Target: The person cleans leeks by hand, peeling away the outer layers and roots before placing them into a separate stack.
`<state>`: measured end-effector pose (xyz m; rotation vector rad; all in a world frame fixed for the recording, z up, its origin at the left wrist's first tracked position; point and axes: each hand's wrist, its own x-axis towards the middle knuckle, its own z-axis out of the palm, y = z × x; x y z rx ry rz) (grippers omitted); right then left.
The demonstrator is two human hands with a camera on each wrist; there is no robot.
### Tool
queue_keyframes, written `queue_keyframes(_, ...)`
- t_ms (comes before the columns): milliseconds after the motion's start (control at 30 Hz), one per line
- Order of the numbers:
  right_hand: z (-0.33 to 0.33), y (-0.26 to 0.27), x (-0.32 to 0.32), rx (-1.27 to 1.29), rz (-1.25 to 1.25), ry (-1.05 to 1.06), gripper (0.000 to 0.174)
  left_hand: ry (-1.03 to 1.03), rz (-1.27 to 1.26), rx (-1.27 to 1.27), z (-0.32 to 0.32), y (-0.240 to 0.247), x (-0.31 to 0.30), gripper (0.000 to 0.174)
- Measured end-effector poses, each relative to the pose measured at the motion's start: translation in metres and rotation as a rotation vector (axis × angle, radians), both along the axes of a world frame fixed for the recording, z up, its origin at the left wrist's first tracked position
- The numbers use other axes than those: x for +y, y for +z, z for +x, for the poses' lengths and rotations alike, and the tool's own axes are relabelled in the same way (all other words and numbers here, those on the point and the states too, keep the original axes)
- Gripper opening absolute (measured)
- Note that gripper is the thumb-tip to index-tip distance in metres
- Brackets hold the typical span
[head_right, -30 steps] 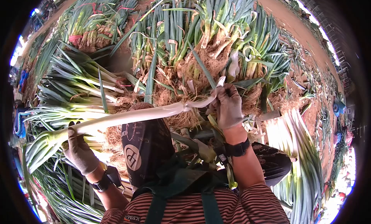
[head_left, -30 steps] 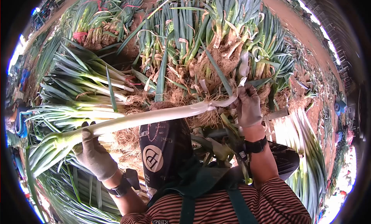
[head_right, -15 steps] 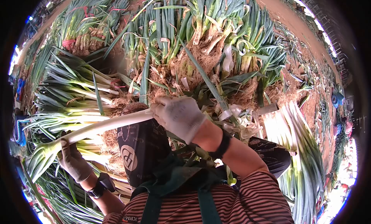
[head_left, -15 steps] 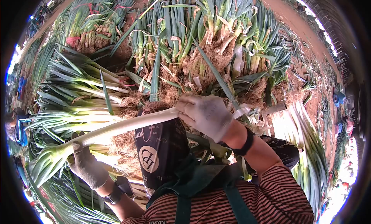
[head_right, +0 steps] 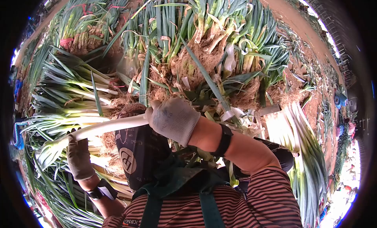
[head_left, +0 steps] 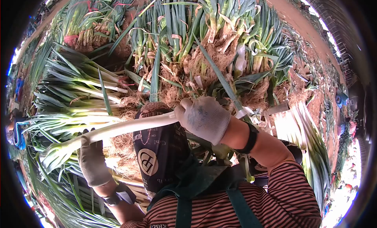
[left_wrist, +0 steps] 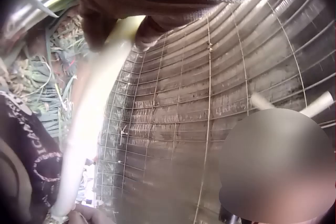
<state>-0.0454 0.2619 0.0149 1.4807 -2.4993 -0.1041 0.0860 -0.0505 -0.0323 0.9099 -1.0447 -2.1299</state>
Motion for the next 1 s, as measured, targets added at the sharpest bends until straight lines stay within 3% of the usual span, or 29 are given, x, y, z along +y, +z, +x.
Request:
queue_keyframes(100, -0.001, -0.014, 0.000, -0.153, -0.043, -0.154, 0.012, -0.081, -0.057, 0.108, 0.007, 0.001, 0.000, 0.044)
queue_keyframes(233, -0.021, -0.033, 0.018, -0.672, -0.768, -0.256, 0.017, -0.206, -0.292, 0.175, 0.022, -0.011, -0.015, 0.054)
queue_keyframes(300, -0.030, -0.038, 0.031, -0.663, -0.830, -0.442, 0.023, -0.240, -0.426, 0.231, 0.025, -0.018, -0.021, 0.061)
queue_keyframes(367, -0.049, -0.036, 0.051, -0.596, -0.928, -0.743, 0.017, -0.282, -0.370, 0.252, 0.036, -0.028, -0.040, 0.062)
queue_keyframes(400, -0.072, -0.061, 0.072, -0.265, -0.795, -0.754, 0.019, -0.295, -0.350, 0.262, 0.039, -0.025, -0.041, 0.063)
queue_keyframes(467, -0.075, -0.051, 0.072, -0.400, -0.677, -0.795, 0.030, -0.269, -0.275, 0.277, 0.036, -0.011, -0.029, 0.061)
queue_keyframes(500, -0.056, -0.023, 0.057, -0.309, -0.749, -0.490, 0.040, -0.246, -0.244, 0.281, 0.032, -0.004, -0.023, 0.060)
queue_keyframes(567, -0.013, 0.017, 0.032, -0.231, -0.639, -0.134, 0.058, -0.348, -0.182, 0.490, 0.017, 0.002, -0.025, 0.053)
queue_keyframes(633, -0.012, 0.011, 0.017, -0.265, -0.360, -0.118, 0.054, -0.248, -0.126, 0.551, -0.002, 0.027, -0.018, 0.052)
queue_keyframes(700, -0.038, -0.015, 0.026, -0.408, -0.272, -0.498, 0.050, -0.214, -0.211, 0.494, -0.017, 0.056, -0.039, 0.040)
queue_keyframes(767, -0.066, -0.046, 0.057, -0.315, -0.389, -0.709, 0.034, -0.179, -0.311, 0.411, -0.035, 0.077, -0.068, 0.031)
queue_keyframes(867, -0.078, -0.074, 0.091, -0.290, -0.129, -0.916, 0.027, -0.136, -0.483, 0.254, -0.046, 0.089, -0.139, 0.025)
queue_keyframes(933, -0.077, -0.107, 0.127, -0.402, -0.038, -1.010, 0.033, -0.120, -0.512, 0.228, -0.041, 0.088, -0.179, 0.025)
queue_keyframes(967, -0.064, -0.094, 0.125, -0.489, -0.066, -1.124, 0.046, -0.104, -0.551, 0.175, -0.033, 0.083, -0.194, 0.024)
queue_keyframes(1000, -0.057, -0.107, 0.139, -0.355, -0.120, -1.119, 0.049, -0.089, -0.588, 0.121, -0.023, 0.076, -0.209, 0.023)
